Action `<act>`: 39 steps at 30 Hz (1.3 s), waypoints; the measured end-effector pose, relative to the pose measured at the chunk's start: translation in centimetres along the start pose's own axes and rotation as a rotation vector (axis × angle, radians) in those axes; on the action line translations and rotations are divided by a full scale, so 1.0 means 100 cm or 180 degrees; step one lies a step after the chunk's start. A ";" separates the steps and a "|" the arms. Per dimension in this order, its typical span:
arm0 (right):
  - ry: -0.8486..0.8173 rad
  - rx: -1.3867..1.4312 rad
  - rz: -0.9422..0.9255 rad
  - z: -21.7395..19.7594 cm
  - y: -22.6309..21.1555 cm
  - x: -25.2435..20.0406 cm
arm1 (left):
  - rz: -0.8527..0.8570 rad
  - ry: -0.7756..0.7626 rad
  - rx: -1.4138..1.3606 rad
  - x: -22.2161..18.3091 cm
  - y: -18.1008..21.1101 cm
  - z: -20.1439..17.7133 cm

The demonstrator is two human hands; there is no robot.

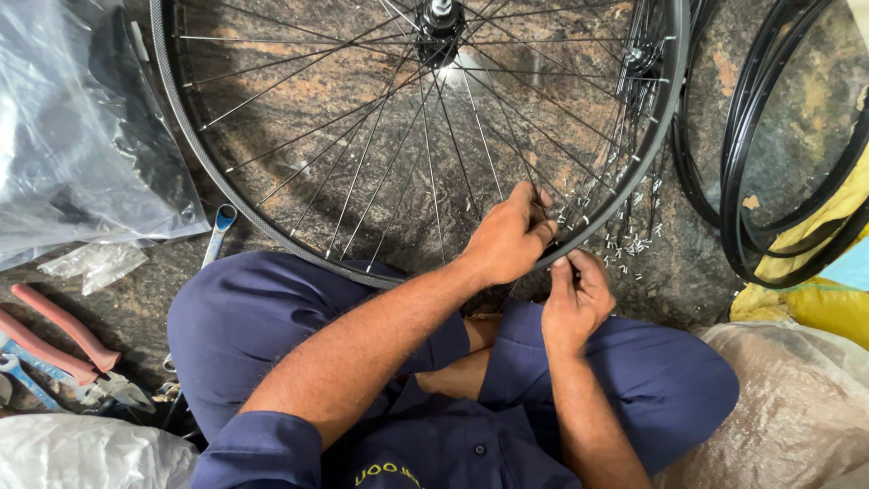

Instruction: The person threads spokes into a bicycle wheel rim by hand while sitting on the floor.

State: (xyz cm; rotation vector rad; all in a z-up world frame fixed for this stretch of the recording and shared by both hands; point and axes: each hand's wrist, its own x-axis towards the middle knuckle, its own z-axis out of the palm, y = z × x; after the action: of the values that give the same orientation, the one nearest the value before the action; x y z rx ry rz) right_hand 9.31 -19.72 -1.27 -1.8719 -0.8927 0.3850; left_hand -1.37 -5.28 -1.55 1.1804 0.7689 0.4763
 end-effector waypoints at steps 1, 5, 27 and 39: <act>0.0018 -0.0341 -0.0210 -0.001 -0.001 -0.001 | 0.0017 0.0021 0.0011 0.000 0.001 0.000; -0.0095 0.0700 0.0112 0.000 0.006 0.005 | -0.0059 -0.0048 0.0047 0.001 -0.001 0.000; -0.0052 -0.0234 -0.0143 0.001 -0.003 0.001 | 0.0491 0.0175 0.0086 0.000 -0.006 0.004; -0.0025 0.0216 0.0084 0.002 -0.002 0.007 | 0.0161 -0.0299 0.1371 -0.006 0.034 -0.016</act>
State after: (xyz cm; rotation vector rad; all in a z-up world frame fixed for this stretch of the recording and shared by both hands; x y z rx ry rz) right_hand 9.60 -18.99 -1.10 -1.8225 -0.8505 0.4339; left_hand -2.79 -3.58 1.50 1.6140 0.7836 0.3001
